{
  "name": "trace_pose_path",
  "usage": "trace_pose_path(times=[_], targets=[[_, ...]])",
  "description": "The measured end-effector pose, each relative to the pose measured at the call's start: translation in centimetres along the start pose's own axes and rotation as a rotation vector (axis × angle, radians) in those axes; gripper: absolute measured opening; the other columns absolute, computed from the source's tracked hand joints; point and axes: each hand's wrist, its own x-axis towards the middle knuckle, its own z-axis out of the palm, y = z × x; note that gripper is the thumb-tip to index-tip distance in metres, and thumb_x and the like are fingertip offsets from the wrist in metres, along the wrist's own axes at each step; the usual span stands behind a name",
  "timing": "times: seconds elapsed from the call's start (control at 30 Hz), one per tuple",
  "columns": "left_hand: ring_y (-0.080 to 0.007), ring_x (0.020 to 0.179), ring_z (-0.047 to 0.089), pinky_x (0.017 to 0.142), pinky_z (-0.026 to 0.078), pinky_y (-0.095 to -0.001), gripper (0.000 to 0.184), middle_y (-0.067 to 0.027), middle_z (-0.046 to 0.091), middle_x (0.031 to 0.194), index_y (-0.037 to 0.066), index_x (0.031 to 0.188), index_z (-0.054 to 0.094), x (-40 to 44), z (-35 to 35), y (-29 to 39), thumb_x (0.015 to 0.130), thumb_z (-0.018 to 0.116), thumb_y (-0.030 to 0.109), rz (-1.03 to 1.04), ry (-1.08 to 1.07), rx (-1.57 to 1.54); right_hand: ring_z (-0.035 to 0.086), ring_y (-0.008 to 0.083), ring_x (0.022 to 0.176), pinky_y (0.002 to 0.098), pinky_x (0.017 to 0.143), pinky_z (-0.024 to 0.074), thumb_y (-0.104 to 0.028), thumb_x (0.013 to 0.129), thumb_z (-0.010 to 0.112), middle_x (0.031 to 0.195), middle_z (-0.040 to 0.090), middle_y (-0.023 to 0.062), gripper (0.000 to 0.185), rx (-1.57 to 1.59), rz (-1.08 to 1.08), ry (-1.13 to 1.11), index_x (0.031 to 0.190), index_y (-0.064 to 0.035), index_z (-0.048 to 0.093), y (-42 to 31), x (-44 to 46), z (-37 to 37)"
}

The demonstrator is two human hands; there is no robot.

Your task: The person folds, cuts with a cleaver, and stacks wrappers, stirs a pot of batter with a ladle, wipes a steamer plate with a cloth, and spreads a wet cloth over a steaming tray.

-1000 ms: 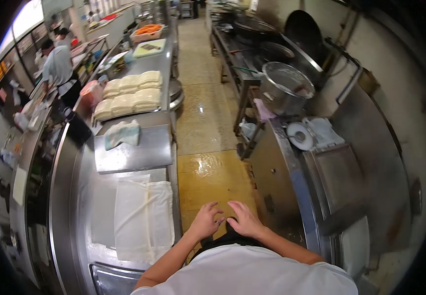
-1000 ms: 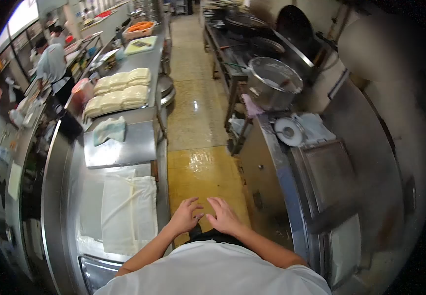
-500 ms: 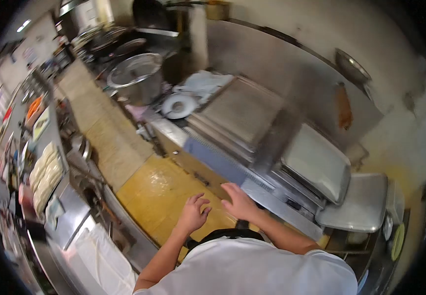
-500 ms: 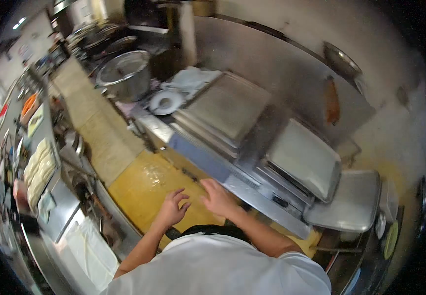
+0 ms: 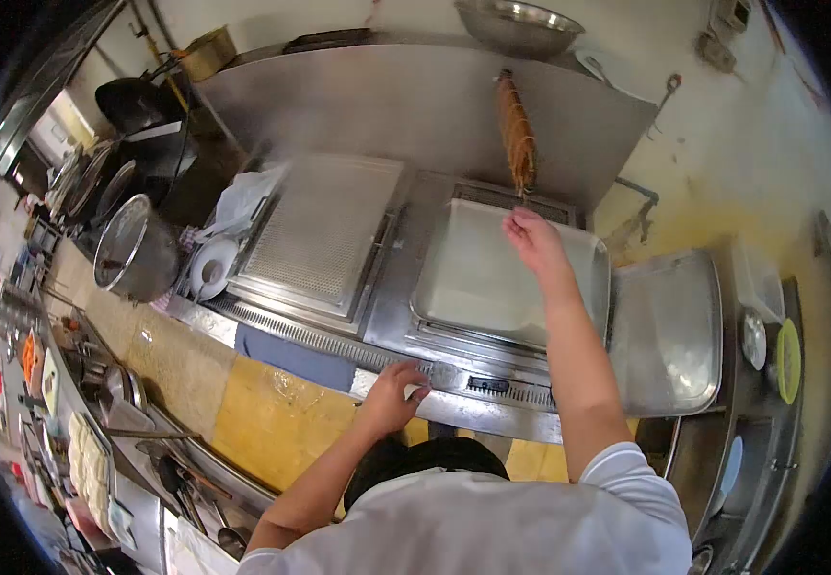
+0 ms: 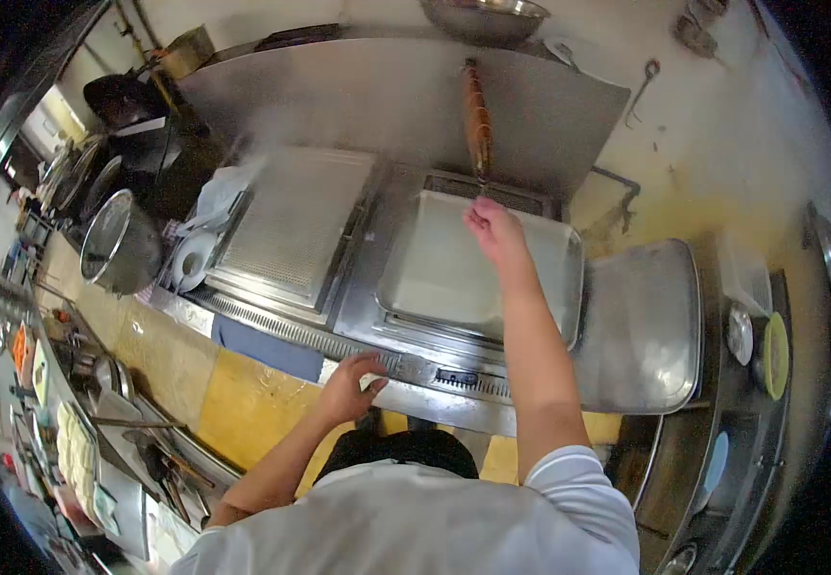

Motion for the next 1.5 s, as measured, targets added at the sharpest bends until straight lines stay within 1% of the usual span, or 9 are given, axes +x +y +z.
trace_pose_path(times=[0.27, 0.33, 0.43, 0.53, 0.7, 0.8, 1.03, 1.3, 1.5], targets=[[-0.0404, 0.124, 0.059, 0.108, 0.046, -0.0485, 0.027, -0.0206, 0.065, 0.131, 0.006, 0.114, 0.069, 14.3, 2.7, -2.2, 0.088, 0.072, 0.012, 0.238, -0.031, 0.170, 0.068, 0.0240, 0.079, 0.0352, 0.076, 0.0555, -0.009, 0.091, 0.068, 0.082, 0.071, 0.0096, 0.016, -1.004, -0.159, 0.106, 0.106, -0.0027, 0.070, -0.9, -3.2, -7.3], [-0.0402, 0.125, 0.059, 0.108, 0.046, -0.0498, 0.028, -0.0210, 0.066, 0.130, 0.006, 0.117, 0.068, 18.1, 4.9, -4.3, 0.090, 0.067, 0.013, 0.326, 0.009, 0.255, 0.070, 0.0350, 0.106, 0.0429, 0.091, 0.0558, -0.009, 0.087, 0.067, 0.115, 0.073, 0.0201, 0.031, -1.509, -0.403, 0.179, 0.116, 0.0003, 0.071, 0.3, -4.2, -15.0], [-0.0400, 0.121, 0.061, 0.107, 0.046, -0.0532, 0.031, -0.0206, 0.068, 0.125, 0.007, 0.120, 0.067, 23.0, 8.8, -9.9, 0.091, 0.061, 0.017, 0.524, 0.039, 0.631, 0.067, 0.0410, 0.112, 0.0461, 0.099, 0.0531, -0.012, 0.088, 0.060, 0.123, 0.069, 0.0232, 0.033, -2.161, -0.267, 0.147, 0.118, -0.0018, 0.070, 0.2, -8.1, -18.5], [-0.0375, 0.113, 0.065, 0.099, 0.049, -0.0529, 0.029, -0.0180, 0.069, 0.119, 0.008, 0.113, 0.069, 25.3, 7.6, -7.3, 0.089, 0.060, 0.020, 0.269, -0.295, 0.708, 0.066, 0.0414, 0.114, 0.0480, 0.101, 0.0523, -0.011, 0.091, 0.056, 0.123, 0.068, 0.0223, 0.031, -2.119, -0.141, 0.254, 0.117, -0.0035, 0.070, 1.2, -9.7, -20.5], [-0.0353, 0.107, 0.068, 0.096, 0.049, -0.0517, 0.021, -0.0142, 0.072, 0.108, 0.010, 0.101, 0.073, 24.9, 5.9, -6.8, 0.092, 0.058, 0.023, 0.318, -0.350, 0.703, 0.068, 0.0409, 0.109, 0.0505, 0.097, 0.0541, -0.010, 0.089, 0.057, 0.112, 0.072, 0.0214, 0.025, -2.054, 0.122, 0.218, 0.106, -0.0038, 0.074, -0.6, -11.5, -18.1], [-0.0370, 0.104, 0.068, 0.095, 0.049, -0.0527, 0.019, -0.0137, 0.073, 0.103, 0.010, 0.096, 0.073, 23.4, 4.3, -6.9, 0.089, 0.060, 0.022, 0.377, -0.371, 0.673, 0.069, 0.0428, 0.103, 0.0509, 0.091, 0.0555, -0.015, 0.083, 0.062, 0.104, 0.073, 0.0211, 0.019, -2.093, -0.026, 0.201, 0.092, -0.0065, 0.076, 0.0, -12.4, -19.6], [-0.0377, 0.104, 0.067, 0.100, 0.049, -0.0506, 0.018, -0.0150, 0.072, 0.103, 0.015, 0.098, 0.076, 23.9, 1.1, -3.2, 0.089, 0.064, 0.023, 0.232, -0.691, 0.720, 0.069, 0.0413, 0.102, 0.0507, 0.091, 0.0556, -0.015, 0.086, 0.062, 0.104, 0.072, 0.0220, 0.021, -2.163, 0.130, -0.035, 0.098, -0.0049, 0.075, -1.5, -14.0, -17.5], [-0.0379, 0.123, 0.057, 0.105, 0.047, -0.0507, 0.029, -0.0176, 0.064, 0.124, 0.005, 0.117, 0.068, 36.4, 7.5, -5.0, 0.091, 0.064, 0.017, 0.408, -0.044, 0.362, 0.064, 0.0421, 0.111, 0.0504, 0.095, 0.0524, -0.019, 0.089, 0.059, 0.108, 0.068, 0.0259, 0.024, -1.801, -0.523, 0.348, 0.100, -0.0017, 0.071, -4.0, -1.5, -15.6], [-0.0348, 0.129, 0.054, 0.107, 0.045, -0.0520, 0.034, -0.0180, 0.062, 0.132, 0.001, 0.123, 0.064, 42.5, 9.7, -5.0, 0.091, 0.060, 0.012, 0.321, -0.010, 0.640, 0.066, 0.0435, 0.104, 0.0510, 0.091, 0.0537, -0.021, 0.091, 0.056, 0.106, 0.069, 0.0261, 0.025, -2.033, -0.296, 0.176, 0.095, -0.0024, 0.072, -3.1, 8.9, -22.8]])
